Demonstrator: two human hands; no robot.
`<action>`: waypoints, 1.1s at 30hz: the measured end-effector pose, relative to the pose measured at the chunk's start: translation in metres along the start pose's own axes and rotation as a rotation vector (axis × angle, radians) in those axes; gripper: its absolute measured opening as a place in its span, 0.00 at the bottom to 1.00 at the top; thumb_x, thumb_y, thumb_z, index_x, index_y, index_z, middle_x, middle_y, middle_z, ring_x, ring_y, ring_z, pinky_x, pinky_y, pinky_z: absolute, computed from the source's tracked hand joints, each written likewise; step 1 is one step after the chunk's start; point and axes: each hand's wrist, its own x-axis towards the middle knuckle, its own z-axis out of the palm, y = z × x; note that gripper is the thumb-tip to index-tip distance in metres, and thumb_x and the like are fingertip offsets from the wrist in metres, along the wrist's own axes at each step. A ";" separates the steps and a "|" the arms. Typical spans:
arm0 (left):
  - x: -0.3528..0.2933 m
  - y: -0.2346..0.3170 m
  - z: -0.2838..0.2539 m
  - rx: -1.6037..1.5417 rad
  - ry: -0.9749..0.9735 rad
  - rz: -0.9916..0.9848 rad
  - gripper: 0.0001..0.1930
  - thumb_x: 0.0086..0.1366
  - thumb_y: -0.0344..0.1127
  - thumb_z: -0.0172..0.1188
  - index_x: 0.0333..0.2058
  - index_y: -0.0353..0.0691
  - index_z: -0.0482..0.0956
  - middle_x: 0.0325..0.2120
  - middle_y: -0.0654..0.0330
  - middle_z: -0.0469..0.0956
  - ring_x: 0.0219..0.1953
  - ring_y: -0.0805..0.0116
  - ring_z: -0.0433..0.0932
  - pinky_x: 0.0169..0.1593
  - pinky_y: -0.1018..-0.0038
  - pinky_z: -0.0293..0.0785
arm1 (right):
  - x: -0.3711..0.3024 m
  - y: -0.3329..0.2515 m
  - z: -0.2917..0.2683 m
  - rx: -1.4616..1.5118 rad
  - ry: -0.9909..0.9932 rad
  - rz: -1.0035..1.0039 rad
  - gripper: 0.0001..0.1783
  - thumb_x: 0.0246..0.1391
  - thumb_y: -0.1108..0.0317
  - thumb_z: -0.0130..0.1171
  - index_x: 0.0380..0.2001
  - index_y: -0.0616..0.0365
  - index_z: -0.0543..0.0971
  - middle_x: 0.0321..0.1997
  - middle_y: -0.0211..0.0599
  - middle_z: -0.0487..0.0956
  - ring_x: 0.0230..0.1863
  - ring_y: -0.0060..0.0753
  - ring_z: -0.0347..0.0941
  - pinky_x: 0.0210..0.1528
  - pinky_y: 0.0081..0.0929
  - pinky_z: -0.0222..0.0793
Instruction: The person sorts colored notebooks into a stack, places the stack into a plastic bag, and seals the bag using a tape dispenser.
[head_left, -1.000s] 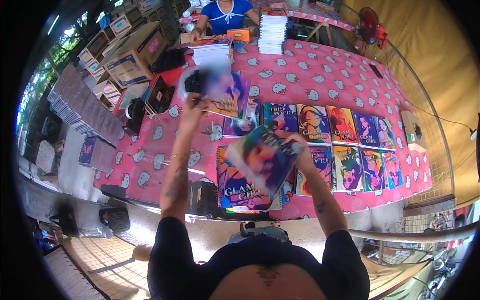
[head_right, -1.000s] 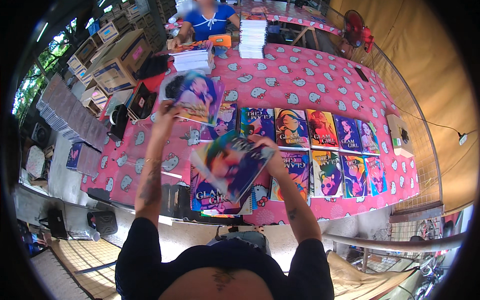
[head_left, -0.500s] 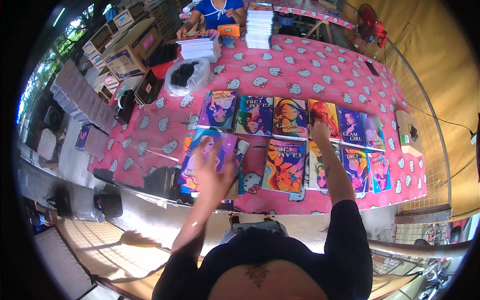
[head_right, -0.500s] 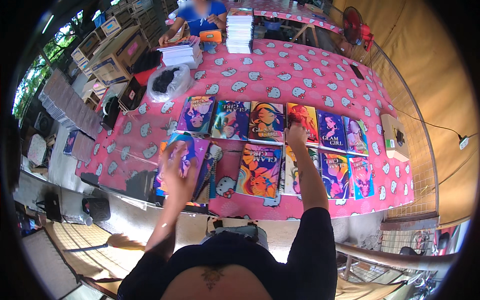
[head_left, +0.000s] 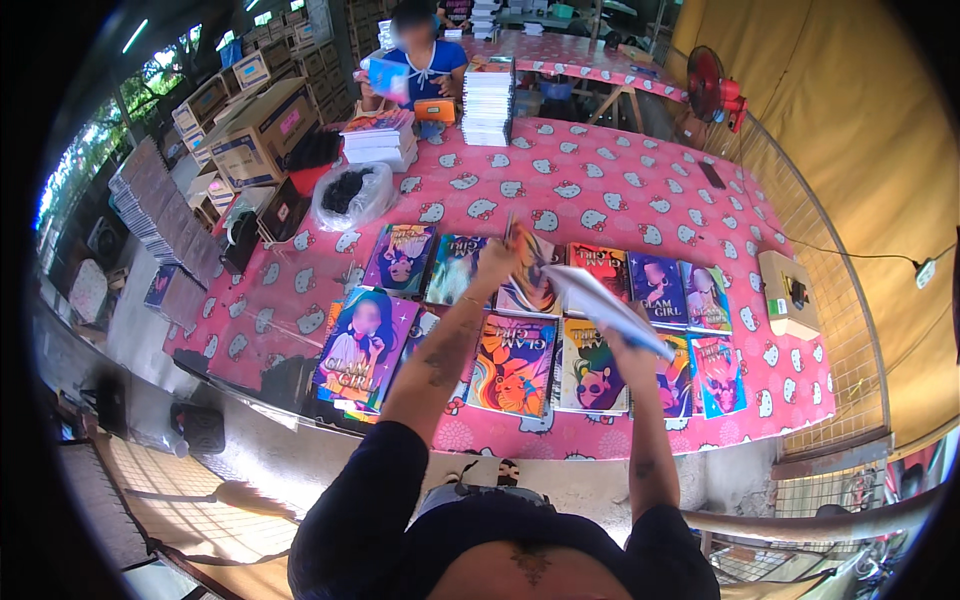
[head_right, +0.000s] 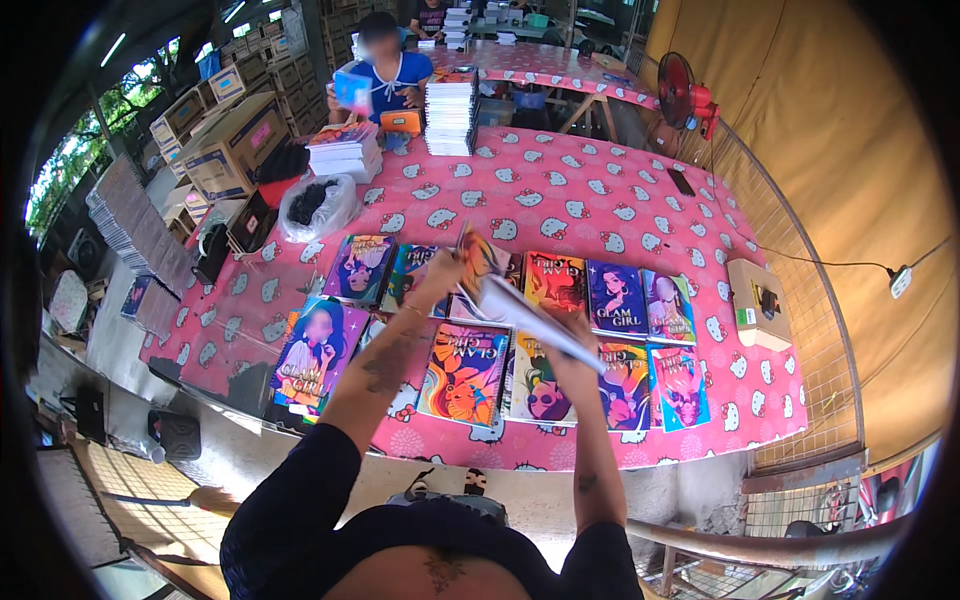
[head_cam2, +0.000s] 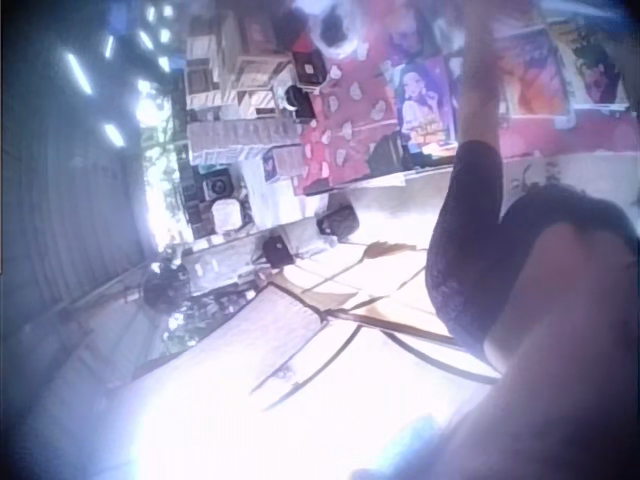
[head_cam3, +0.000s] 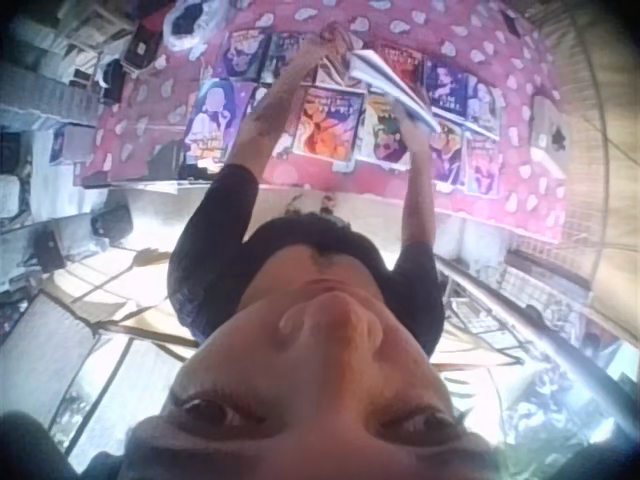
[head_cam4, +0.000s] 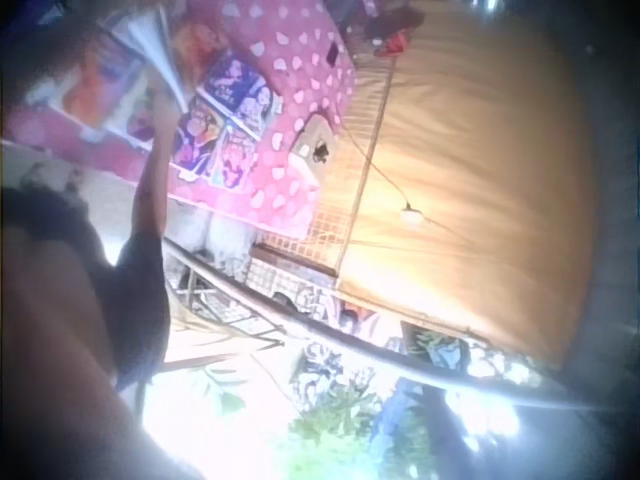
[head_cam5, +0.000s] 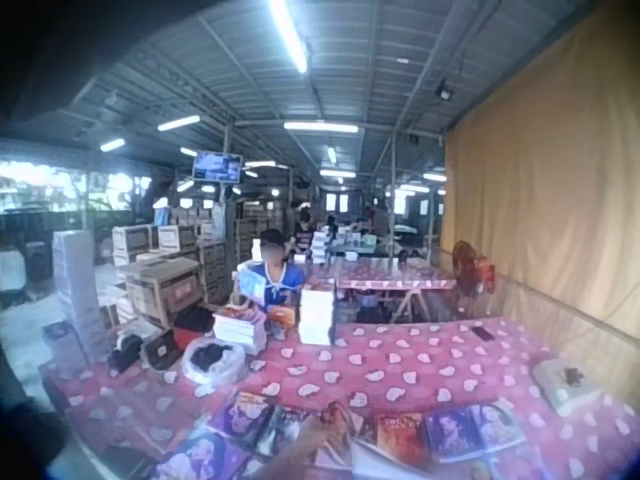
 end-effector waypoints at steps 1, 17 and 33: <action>0.009 -0.001 -0.028 -0.152 -0.043 -0.006 0.16 0.58 0.41 0.63 0.37 0.33 0.79 0.36 0.47 0.80 0.44 0.53 0.81 0.41 0.62 0.78 | -0.005 -0.017 0.010 -0.028 0.011 -0.104 0.22 0.43 0.75 0.66 0.46 0.63 0.80 0.36 0.39 0.77 0.39 0.37 0.74 0.43 0.28 0.70; -0.255 -0.155 -0.288 0.226 0.184 0.360 0.28 0.58 0.36 0.60 0.58 0.36 0.72 0.49 0.48 0.74 0.52 0.64 0.73 0.59 0.69 0.65 | -0.044 -0.021 0.250 -0.049 -0.365 -0.359 0.36 0.45 0.83 0.54 0.59 0.44 0.73 0.71 0.44 0.56 0.72 0.47 0.50 0.72 0.47 0.41; -0.173 -0.187 -0.281 -0.743 -0.429 -0.187 0.43 0.60 0.42 0.65 0.67 0.35 0.50 0.56 0.52 0.70 0.55 0.64 0.73 0.55 0.69 0.73 | -0.051 -0.069 0.318 0.523 -0.245 0.419 0.60 0.56 0.41 0.59 0.71 0.59 0.33 0.76 0.50 0.38 0.76 0.43 0.33 0.73 0.38 0.35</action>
